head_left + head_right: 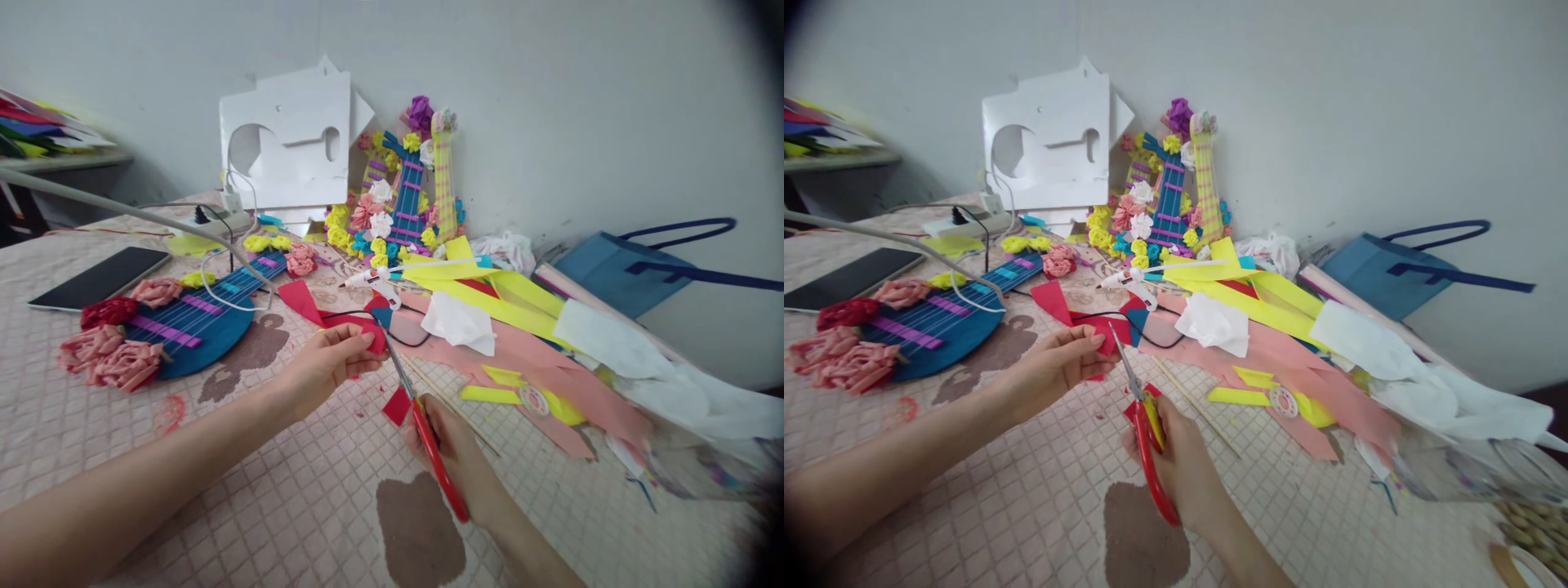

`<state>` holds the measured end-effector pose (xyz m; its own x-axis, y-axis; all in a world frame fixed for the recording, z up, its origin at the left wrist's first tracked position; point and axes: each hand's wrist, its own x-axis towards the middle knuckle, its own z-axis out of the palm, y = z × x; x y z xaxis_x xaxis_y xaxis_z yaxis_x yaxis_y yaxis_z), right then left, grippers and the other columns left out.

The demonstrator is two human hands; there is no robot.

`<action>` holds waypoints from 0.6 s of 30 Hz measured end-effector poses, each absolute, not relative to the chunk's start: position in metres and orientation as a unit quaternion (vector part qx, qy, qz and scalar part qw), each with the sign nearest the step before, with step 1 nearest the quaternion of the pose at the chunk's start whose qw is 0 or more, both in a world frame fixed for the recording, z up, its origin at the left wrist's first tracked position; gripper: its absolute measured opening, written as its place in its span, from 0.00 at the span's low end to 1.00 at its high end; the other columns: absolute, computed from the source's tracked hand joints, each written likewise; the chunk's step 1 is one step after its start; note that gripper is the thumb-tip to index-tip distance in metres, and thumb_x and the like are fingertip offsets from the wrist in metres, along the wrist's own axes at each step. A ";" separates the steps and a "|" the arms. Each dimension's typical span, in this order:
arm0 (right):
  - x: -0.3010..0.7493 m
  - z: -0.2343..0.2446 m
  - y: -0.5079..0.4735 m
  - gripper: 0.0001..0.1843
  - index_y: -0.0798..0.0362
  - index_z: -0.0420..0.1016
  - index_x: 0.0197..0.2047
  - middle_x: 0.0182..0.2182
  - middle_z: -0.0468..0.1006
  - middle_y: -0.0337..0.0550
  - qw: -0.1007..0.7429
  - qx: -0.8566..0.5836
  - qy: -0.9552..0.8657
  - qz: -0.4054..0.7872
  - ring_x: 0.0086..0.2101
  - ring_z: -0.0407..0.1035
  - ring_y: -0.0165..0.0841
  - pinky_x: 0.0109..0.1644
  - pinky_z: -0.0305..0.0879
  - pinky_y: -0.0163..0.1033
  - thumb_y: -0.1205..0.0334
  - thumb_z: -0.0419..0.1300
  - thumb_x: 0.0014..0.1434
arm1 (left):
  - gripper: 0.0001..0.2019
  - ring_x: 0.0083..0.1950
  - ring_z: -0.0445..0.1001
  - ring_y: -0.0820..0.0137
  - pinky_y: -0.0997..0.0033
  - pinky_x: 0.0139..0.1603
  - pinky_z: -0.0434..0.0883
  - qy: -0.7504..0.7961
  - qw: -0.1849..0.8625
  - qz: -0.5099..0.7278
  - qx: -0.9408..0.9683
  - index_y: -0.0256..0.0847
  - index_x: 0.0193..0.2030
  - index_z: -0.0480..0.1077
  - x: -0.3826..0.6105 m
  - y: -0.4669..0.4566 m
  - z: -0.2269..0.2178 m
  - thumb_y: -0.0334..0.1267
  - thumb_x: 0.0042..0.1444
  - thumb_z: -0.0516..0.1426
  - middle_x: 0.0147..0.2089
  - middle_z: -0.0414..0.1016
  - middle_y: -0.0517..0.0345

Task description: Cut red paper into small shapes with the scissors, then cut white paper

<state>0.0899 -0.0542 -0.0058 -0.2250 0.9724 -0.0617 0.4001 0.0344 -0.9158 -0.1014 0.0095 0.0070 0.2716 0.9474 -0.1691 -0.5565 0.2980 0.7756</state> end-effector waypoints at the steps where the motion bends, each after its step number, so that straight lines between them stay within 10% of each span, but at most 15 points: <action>1: 0.090 -0.006 -0.054 0.11 0.49 0.58 0.27 0.23 0.62 0.33 0.319 -0.535 -0.647 0.440 0.23 0.57 0.28 0.27 0.56 0.34 0.60 0.58 0.55 | 0.10 0.34 0.79 0.70 0.71 0.41 0.73 0.322 0.738 0.510 0.303 0.38 0.30 0.69 -0.102 0.010 0.007 0.35 0.47 0.67 0.31 0.79 0.61; 18: 0.093 -0.011 -0.054 0.10 0.50 0.59 0.29 0.24 0.66 0.33 0.290 -0.553 -0.664 0.412 0.25 0.61 0.30 0.29 0.57 0.34 0.59 0.57 0.56 | 0.11 0.34 0.80 0.71 0.74 0.40 0.75 0.316 0.735 0.500 0.330 0.37 0.28 0.67 -0.107 0.015 0.003 0.35 0.49 0.66 0.30 0.79 0.60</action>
<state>0.0928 -0.0540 -0.0107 -0.2205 0.9729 -0.0697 0.4951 0.0500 -0.8674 -0.1072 0.0153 0.0028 0.2995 0.9445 -0.1351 -0.5267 0.2818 0.8020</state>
